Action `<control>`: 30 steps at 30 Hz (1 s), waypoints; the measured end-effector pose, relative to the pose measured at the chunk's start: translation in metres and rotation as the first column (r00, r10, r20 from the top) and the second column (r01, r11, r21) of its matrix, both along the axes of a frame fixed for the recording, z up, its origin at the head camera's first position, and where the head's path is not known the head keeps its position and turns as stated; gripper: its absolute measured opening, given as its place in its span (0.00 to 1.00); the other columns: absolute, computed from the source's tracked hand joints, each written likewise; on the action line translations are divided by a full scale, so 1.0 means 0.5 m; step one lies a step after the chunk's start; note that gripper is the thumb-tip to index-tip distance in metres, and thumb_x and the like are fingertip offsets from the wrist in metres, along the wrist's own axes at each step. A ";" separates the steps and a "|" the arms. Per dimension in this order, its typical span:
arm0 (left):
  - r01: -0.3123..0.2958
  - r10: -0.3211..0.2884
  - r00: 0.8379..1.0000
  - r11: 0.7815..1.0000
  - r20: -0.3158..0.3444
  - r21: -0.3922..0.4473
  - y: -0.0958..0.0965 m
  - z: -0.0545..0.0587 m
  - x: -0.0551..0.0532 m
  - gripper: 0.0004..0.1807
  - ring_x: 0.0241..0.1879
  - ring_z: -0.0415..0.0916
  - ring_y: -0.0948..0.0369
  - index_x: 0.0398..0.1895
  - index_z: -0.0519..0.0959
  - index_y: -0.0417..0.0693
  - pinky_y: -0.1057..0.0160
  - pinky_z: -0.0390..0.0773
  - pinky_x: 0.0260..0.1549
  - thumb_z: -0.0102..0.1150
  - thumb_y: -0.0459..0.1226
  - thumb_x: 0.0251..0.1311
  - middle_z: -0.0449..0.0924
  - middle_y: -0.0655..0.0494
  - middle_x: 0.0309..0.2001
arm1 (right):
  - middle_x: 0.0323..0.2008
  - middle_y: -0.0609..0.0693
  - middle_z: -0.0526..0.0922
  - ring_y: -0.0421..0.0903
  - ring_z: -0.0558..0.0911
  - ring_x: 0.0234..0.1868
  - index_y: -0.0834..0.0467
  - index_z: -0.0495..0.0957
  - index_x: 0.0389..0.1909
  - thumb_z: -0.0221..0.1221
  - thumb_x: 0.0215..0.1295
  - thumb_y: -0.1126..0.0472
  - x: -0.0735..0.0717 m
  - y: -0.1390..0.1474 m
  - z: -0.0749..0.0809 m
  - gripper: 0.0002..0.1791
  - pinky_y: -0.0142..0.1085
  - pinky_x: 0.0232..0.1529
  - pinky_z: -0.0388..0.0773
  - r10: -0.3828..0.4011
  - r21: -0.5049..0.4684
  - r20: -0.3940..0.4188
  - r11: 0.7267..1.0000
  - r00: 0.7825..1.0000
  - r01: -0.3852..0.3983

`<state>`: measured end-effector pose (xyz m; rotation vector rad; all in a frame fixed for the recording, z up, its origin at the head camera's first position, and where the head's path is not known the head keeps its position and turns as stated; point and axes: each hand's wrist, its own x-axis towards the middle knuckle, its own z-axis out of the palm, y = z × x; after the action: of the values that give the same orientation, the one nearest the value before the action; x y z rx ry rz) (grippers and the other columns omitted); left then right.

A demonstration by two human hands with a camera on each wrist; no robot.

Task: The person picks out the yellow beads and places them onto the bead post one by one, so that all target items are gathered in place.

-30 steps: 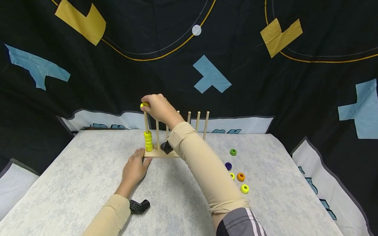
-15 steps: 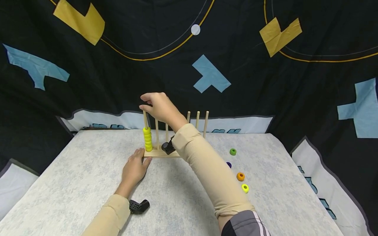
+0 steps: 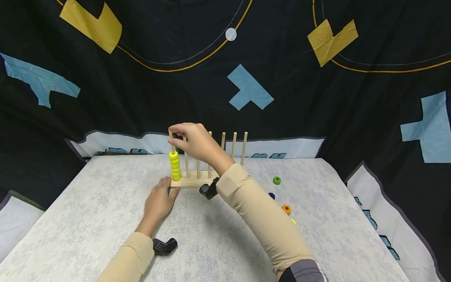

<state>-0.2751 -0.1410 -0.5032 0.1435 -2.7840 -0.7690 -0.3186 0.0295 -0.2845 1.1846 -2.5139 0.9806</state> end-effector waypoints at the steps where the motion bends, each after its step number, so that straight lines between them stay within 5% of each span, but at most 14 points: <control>1: -0.001 0.001 1.000 1.000 -0.002 -0.001 0.000 0.000 0.000 0.34 0.74 0.58 0.41 0.72 0.64 0.38 0.38 0.61 0.71 0.54 0.50 0.71 0.63 0.38 0.73 | 0.58 0.51 0.83 0.45 0.82 0.56 0.59 0.79 0.59 0.64 0.68 0.57 0.004 0.004 -0.005 0.21 0.35 0.59 0.80 0.003 -0.003 -0.003 1.000 1.000 -0.003; 16: -0.004 0.004 1.000 1.000 -0.002 -0.010 0.000 0.000 -0.002 0.35 0.73 0.59 0.41 0.72 0.64 0.38 0.38 0.63 0.70 0.54 0.50 0.71 0.63 0.38 0.72 | 0.54 0.49 0.85 0.45 0.84 0.52 0.57 0.81 0.56 0.65 0.66 0.56 0.056 0.064 -0.095 0.19 0.37 0.56 0.82 0.004 -0.023 0.004 1.000 1.000 -0.004; 30: -0.006 0.006 1.000 0.999 0.013 -0.031 0.003 0.004 0.002 0.36 0.74 0.58 0.41 0.73 0.62 0.37 0.40 0.62 0.71 0.52 0.51 0.72 0.62 0.38 0.73 | 0.55 0.49 0.85 0.46 0.83 0.52 0.54 0.82 0.57 0.65 0.66 0.55 0.101 0.140 -0.179 0.19 0.44 0.54 0.83 -0.055 -0.013 0.110 0.998 0.992 0.056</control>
<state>-0.2740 -0.1396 -0.5014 0.1518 -2.8051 -0.7253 -0.2683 0.0996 -0.3739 1.0782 -2.6024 1.0776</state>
